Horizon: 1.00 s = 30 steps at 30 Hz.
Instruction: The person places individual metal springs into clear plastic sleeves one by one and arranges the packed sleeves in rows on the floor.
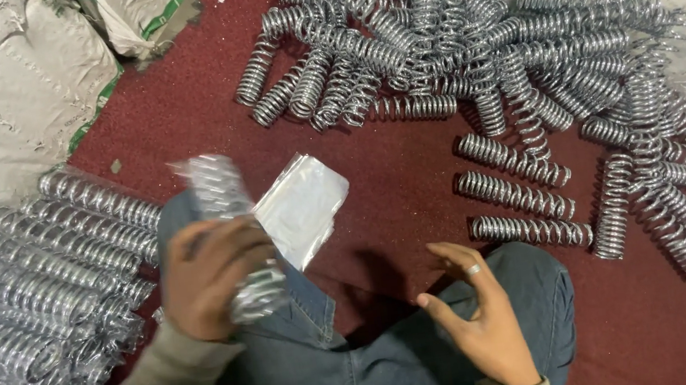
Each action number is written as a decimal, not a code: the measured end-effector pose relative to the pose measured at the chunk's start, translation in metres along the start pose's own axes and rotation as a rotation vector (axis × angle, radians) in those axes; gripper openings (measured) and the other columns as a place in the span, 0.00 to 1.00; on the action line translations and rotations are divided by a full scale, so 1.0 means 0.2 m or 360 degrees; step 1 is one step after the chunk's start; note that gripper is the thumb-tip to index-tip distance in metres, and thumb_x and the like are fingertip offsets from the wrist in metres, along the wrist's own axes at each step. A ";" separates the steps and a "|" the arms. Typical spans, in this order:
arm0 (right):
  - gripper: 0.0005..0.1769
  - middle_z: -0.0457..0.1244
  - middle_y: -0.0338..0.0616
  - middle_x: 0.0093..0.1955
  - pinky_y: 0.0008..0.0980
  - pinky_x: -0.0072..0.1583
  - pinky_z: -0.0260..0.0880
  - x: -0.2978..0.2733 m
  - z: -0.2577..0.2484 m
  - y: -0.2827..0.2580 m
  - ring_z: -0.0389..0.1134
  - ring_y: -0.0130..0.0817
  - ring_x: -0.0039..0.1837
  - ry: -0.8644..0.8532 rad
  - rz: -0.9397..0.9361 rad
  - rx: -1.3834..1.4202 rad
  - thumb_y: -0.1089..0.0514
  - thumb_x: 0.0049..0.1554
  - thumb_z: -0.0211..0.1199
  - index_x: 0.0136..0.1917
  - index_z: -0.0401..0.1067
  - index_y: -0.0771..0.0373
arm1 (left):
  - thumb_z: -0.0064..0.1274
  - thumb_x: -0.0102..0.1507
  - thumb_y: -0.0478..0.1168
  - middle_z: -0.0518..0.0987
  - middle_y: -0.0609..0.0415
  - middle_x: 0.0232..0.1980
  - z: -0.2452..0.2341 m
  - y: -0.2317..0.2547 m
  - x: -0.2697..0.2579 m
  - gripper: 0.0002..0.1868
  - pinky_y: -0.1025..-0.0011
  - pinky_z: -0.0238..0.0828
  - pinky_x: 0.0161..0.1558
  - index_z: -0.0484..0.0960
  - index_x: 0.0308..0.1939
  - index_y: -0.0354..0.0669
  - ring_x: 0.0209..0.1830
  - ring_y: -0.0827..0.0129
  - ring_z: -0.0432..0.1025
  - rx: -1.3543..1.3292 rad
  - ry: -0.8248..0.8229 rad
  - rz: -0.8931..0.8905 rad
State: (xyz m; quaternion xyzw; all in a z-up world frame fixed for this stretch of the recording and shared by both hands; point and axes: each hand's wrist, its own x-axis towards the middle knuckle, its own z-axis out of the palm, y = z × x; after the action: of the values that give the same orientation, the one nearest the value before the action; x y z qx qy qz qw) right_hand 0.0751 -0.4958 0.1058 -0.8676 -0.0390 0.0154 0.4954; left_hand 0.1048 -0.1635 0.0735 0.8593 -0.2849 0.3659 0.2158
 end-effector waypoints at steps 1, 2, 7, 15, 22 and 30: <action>0.28 0.65 0.40 0.66 0.34 0.70 0.64 0.00 -0.04 0.06 0.67 0.33 0.67 -0.0004 -0.0005 0.0000 0.56 0.53 0.70 0.67 0.71 0.55 | 0.68 0.62 0.42 0.84 0.53 0.49 -0.11 -0.07 -0.02 0.11 0.58 0.58 0.61 0.84 0.45 0.45 0.55 0.57 0.78 0.0005 0.0003 -0.0003; 0.27 0.66 0.40 0.64 0.34 0.68 0.65 0.00 -0.07 0.12 0.69 0.33 0.64 0.0027 0.0055 -0.0063 0.56 0.53 0.70 0.66 0.72 0.55 | 0.66 0.65 0.39 0.85 0.56 0.49 -0.22 -0.13 -0.04 0.05 0.58 0.53 0.65 0.85 0.43 0.50 0.57 0.59 0.79 0.0342 -0.0092 -0.0087; 0.24 0.69 0.40 0.60 0.31 0.63 0.68 0.03 -0.27 0.44 0.71 0.32 0.60 0.0302 0.0426 -0.0197 0.58 0.52 0.70 0.63 0.76 0.56 | 0.57 0.44 0.81 0.81 0.72 0.60 -0.44 -0.49 -0.52 0.35 0.66 0.50 0.82 0.81 0.48 0.74 0.69 0.77 0.74 0.1474 -0.0854 -0.0539; 0.22 0.68 0.44 0.65 0.46 0.67 0.66 0.13 -0.45 0.56 0.68 0.45 0.67 0.0610 0.0897 -0.0414 0.53 0.57 0.66 0.65 0.74 0.58 | 0.37 0.54 0.82 0.73 0.74 0.71 -0.19 -0.67 -0.57 0.46 0.59 0.58 0.71 0.63 0.74 0.75 0.70 0.73 0.70 0.1150 -0.1726 -0.1280; 0.38 0.50 0.64 0.72 0.52 0.72 0.54 0.32 -0.65 1.17 0.52 0.56 0.74 0.0883 0.1002 -0.0491 0.43 0.53 0.67 0.70 0.66 0.63 | 0.70 0.50 0.64 0.61 0.49 0.72 0.02 -0.79 -0.54 0.52 0.45 0.61 0.72 0.59 0.70 0.56 0.69 0.55 0.70 0.0913 -0.1901 -0.1317; 0.43 0.46 0.52 0.69 0.48 0.74 0.57 0.38 -0.65 1.33 0.57 0.52 0.70 0.1293 0.1237 -0.0134 0.48 0.54 0.75 0.69 0.52 0.65 | 0.65 0.53 0.31 0.37 0.67 0.86 0.24 -1.00 -0.16 0.65 0.43 0.36 0.80 0.39 0.80 0.84 0.86 0.59 0.34 0.0582 -0.2391 -0.1101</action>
State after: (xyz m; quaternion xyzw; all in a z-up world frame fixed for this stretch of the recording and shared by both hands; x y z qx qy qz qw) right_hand 0.1739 -0.7358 -0.0572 -0.7735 0.4767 -0.1401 0.3934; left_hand 0.2392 -0.0317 -0.0138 0.9344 -0.0099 -0.3485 -0.0735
